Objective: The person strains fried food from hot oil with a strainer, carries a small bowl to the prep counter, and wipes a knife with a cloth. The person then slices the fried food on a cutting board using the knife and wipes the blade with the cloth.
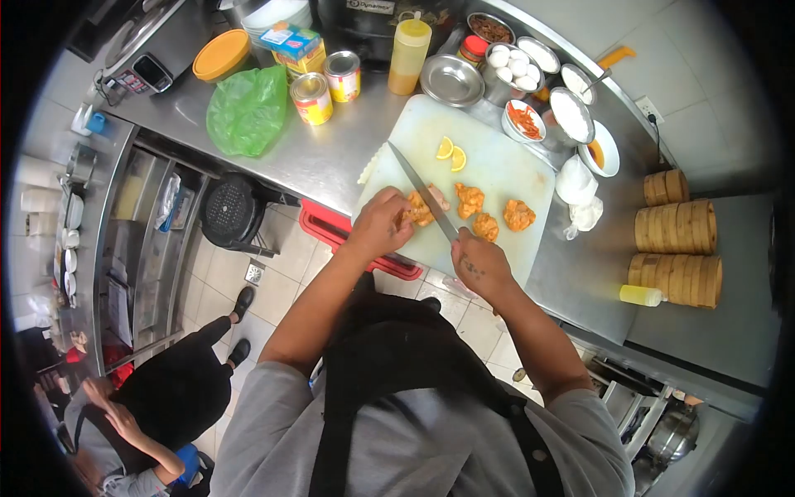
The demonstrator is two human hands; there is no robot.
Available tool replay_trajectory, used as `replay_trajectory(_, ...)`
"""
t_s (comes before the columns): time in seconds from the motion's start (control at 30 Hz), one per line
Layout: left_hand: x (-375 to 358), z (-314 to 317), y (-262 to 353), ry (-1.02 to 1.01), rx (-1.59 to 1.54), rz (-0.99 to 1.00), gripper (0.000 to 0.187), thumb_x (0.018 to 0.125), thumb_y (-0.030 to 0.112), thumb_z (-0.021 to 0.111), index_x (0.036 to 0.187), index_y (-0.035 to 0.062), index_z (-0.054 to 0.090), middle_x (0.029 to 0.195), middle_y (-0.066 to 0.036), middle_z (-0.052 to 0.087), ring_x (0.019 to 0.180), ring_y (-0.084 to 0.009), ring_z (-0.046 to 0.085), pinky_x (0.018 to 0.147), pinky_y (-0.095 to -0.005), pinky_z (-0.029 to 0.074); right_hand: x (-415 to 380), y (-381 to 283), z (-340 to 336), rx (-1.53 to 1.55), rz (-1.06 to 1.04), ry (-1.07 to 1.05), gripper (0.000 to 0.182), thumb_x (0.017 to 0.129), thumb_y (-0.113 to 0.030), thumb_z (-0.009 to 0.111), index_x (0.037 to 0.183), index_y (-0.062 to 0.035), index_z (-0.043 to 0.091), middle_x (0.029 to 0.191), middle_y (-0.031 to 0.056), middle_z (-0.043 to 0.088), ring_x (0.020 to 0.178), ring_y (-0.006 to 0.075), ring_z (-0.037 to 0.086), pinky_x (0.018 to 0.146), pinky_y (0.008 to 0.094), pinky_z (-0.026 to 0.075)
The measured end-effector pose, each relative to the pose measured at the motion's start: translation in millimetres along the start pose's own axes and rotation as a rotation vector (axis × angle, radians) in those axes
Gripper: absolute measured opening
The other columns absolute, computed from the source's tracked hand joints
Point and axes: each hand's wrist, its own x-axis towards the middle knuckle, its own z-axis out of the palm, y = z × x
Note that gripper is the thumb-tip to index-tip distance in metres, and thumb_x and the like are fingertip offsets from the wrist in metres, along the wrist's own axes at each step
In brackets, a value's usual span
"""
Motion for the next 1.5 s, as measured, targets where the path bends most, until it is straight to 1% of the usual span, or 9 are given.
replay_trajectory(0.27,-4.6,-0.9,5.8,0.061,-0.069,-0.060,0.024,0.072,0.002,0.068,0.094,0.0022,0.059,0.096,-0.014,0.060,0.084,-0.0349,0.062,0.073,-0.0399,0.053,-35.1,-11.8,-45.8,-0.046,0.041,-0.132,0.019,0.098,-0.018,0.051,0.093,0.0002,0.052,0.076,0.0227,0.066,0.073,0.0419,0.067,0.069,0.0513,0.053)
replay_trajectory(0.53,-7.4,5.9,2.9,0.082,-0.033,-0.027,0.023,0.070,-0.001,0.067,0.093,0.0012,0.060,0.096,-0.015,0.062,0.086,-0.0352,0.064,0.074,-0.0385,0.054,-34.7,-7.0,-36.9,-0.024,-0.025,-0.188,0.019,0.099,-0.018,0.049,0.096,0.0009,0.051,0.077,0.0231,0.067,0.074,0.0418,0.068,0.071,0.0516,0.054)
replay_trajectory(0.83,-13.1,6.5,4.1,0.042,-0.028,-0.093,0.022,0.071,0.001,0.070,0.091,0.0011,0.061,0.098,-0.014,0.063,0.086,-0.0350,0.064,0.075,-0.0399,0.054,-23.3,-8.1,-20.6,-0.134,-0.028,-0.215,0.010,0.088,-0.003,0.051,0.095,0.0037,0.050,0.081,0.0243,0.068,0.078,0.0425,0.069,0.073,0.0510,0.056)
replay_trajectory(0.9,-12.2,7.6,3.5,0.054,-0.023,-0.091,0.022,0.071,0.001,0.071,0.091,0.0013,0.061,0.098,-0.014,0.063,0.086,-0.0350,0.064,0.076,-0.0403,0.054,-9.9,8.0,7.0,-0.108,-0.123,-0.075,0.020,0.100,-0.016,0.048,0.093,0.0022,0.050,0.072,0.0225,0.064,0.069,0.0417,0.066,0.062,0.0512,0.052)
replay_trajectory(1.03,-13.0,6.5,5.9,0.106,0.039,-0.030,0.022,0.071,0.001,0.072,0.090,0.0017,0.061,0.097,-0.014,0.063,0.087,-0.0351,0.064,0.076,-0.0406,0.054,12.2,12.9,30.7,-0.011,-0.072,-0.060,0.015,0.096,-0.012,0.049,0.093,0.0017,0.051,0.078,0.0247,0.066,0.075,0.0421,0.068,0.068,0.0521,0.054)
replay_trajectory(1.13,-18.5,7.5,12.4,0.092,0.053,-0.062,0.022,0.071,0.001,0.072,0.090,0.0016,0.062,0.096,-0.015,0.063,0.089,-0.0351,0.064,0.076,-0.0408,0.054,19.7,20.5,27.7,0.030,-0.090,-0.014,0.020,0.099,-0.019,0.049,0.093,-0.0002,0.053,0.078,0.0241,0.066,0.075,0.0417,0.067,0.068,0.0522,0.052)
replay_trajectory(1.2,-17.2,10.4,14.2,0.083,0.060,-0.075,0.022,0.071,0.002,0.072,0.091,0.0014,0.062,0.096,-0.015,0.063,0.090,-0.0350,0.064,0.077,-0.0409,0.053,23.0,33.2,15.0,0.184,-0.107,-0.099,0.022,0.099,-0.023,0.050,0.095,-0.0018,0.056,0.078,0.0223,0.066,0.076,0.0413,0.067,0.070,0.0517,0.052)
replay_trajectory(1.37,-25.3,17.4,28.6,0.249,0.328,-0.104,0.024,0.072,0.001,0.072,0.094,0.0010,0.063,0.095,-0.017,0.063,0.088,-0.0334,0.064,0.078,-0.0402,0.052,-8.7,41.2,-12.1,0.034,-0.095,-0.051,0.026,0.099,-0.028,0.050,0.099,-0.0030,0.058,0.078,0.0221,0.066,0.075,0.0417,0.066,0.071,0.0525,0.051)
replay_trajectory(1.5,-36.9,29.0,29.7,0.345,0.239,-0.131,0.028,0.074,0.001,0.070,0.100,0.0020,0.061,0.091,-0.015,0.062,0.082,-0.0354,0.061,0.074,-0.0450,0.051,-29.4,42.0,-25.2,0.095,0.016,0.007,0.029,0.100,-0.030,0.050,0.104,-0.0022,0.060,0.079,0.0238,0.067,0.076,0.0425,0.066,0.071,0.0533,0.050)
